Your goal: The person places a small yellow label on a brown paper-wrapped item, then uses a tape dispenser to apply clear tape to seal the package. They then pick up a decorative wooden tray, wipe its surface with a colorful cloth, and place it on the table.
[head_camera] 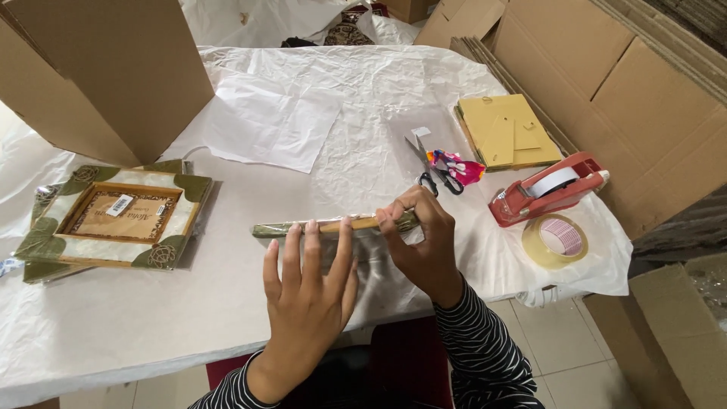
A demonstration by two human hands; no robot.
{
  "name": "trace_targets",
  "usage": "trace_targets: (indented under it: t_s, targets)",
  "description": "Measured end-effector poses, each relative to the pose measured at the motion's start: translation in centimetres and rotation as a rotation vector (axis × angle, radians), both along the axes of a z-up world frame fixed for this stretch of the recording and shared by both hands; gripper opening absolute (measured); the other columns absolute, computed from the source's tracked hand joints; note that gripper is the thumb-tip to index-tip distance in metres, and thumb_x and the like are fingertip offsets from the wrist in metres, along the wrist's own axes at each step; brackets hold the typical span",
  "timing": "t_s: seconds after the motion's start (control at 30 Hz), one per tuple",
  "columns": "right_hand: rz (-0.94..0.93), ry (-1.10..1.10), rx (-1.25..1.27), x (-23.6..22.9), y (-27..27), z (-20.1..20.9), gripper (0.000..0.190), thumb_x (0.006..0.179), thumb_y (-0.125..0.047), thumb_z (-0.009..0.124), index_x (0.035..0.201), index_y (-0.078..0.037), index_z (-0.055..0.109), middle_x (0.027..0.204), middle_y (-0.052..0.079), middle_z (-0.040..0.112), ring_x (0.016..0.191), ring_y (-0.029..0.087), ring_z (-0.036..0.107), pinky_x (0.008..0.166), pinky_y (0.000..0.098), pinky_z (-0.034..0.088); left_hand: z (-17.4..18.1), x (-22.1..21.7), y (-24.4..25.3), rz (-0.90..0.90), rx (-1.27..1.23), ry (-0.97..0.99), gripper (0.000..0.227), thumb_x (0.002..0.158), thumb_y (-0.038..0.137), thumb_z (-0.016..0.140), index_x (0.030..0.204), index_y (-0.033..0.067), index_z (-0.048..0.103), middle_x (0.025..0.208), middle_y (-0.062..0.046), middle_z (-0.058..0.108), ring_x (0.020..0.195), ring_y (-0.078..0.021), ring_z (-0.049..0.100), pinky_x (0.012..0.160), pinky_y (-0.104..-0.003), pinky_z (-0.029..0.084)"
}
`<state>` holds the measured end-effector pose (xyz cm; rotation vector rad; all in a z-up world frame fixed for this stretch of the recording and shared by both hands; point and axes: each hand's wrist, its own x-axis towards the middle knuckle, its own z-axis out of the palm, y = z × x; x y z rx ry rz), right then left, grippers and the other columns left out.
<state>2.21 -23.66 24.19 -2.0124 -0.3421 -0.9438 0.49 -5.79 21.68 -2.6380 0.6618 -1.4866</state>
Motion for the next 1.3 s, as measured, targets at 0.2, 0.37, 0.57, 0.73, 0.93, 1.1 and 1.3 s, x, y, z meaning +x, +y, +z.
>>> trace_targets:
  t_s: [0.2,0.37,0.57,0.73,0.93,1.1,1.3]
  targets:
    - [-0.052,0.128,-0.09,-0.4,-2.7,0.5,0.037,0.093,-0.042,0.067,0.103,-0.008,0.06,0.103,0.009,0.068,0.096,0.023,0.069,0.086,0.0349,0.055,0.0,1.2,-0.7,-0.109,-0.054,0.047,0.045,0.102,0.033,0.054,0.143,0.0152,0.062,0.126,-0.024,0.061,0.12,-0.0396,0.059,0.112,-0.051,0.047]
    - [-0.205,0.038,0.044,-0.2,-11.2,-2.7,0.027,0.097,-0.027,0.067,0.108,-0.003,0.062,0.106,0.012,0.066,0.097,0.022,0.067,0.085,0.0299,0.057,0.3,1.8,-0.7,-0.119,-0.029,0.046,0.044,0.103,0.034,0.056,0.143,0.0161,0.063,0.125,-0.022,0.06,0.119,-0.0382,0.057,0.11,-0.051,0.051]
    - [-0.607,0.223,0.09,-1.6,-21.2,-8.0,0.019,0.103,-0.027,0.064,0.109,-0.008,0.065,0.103,0.005,0.072,0.094,0.018,0.066,0.084,0.0318,0.053,0.1,2.6,-1.0,-0.128,-0.043,0.019,0.04,0.103,0.033,0.059,0.139,0.0158,0.067,0.124,-0.022,0.058,0.118,-0.0386,0.056,0.109,-0.052,0.053]
    - [-0.704,0.22,0.066,-1.6,-25.6,-11.4,0.009,0.104,-0.015,0.064,0.106,-0.006,0.066,0.101,0.007,0.07,0.091,0.019,0.064,0.08,0.0328,0.054,-0.4,3.0,-1.4,-0.113,-0.057,-0.011,0.038,0.104,0.034,0.062,0.137,0.0164,0.07,0.126,-0.022,0.057,0.118,-0.0376,0.054,0.107,-0.052,0.056]
    - [-0.81,0.447,0.134,1.2,-27.3,-14.4,0.049,0.101,-0.049,0.063,0.117,-0.003,0.072,0.113,0.014,0.06,0.094,0.024,0.063,0.09,0.0385,0.052,-0.7,3.0,-1.6,-0.084,-0.06,-0.011,0.038,0.105,0.037,0.062,0.136,0.0172,0.071,0.126,-0.02,0.058,0.119,-0.0366,0.056,0.108,-0.052,0.056]
    - [-0.804,0.318,0.372,4.3,-28.2,-17.1,0.037,0.099,-0.043,0.068,0.094,-0.007,0.076,0.107,0.01,0.066,0.099,0.021,0.063,0.09,0.0354,0.051,-0.7,3.2,-1.7,-0.078,-0.059,-0.057,0.036,0.103,0.036,0.069,0.133,0.0161,0.073,0.125,-0.02,0.059,0.118,-0.0362,0.056,0.106,-0.051,0.057]
    - [-0.791,0.148,0.626,5.7,-26.8,-16.3,0.024,0.098,-0.024,0.07,0.08,-0.008,0.071,0.093,0.006,0.071,0.091,0.019,0.065,0.085,0.0383,0.059,-1.3,3.2,-1.6,-0.044,-0.054,-0.051,0.039,0.103,0.042,0.067,0.134,0.02,0.074,0.127,-0.019,0.059,0.12,-0.0349,0.056,0.108,-0.05,0.055]
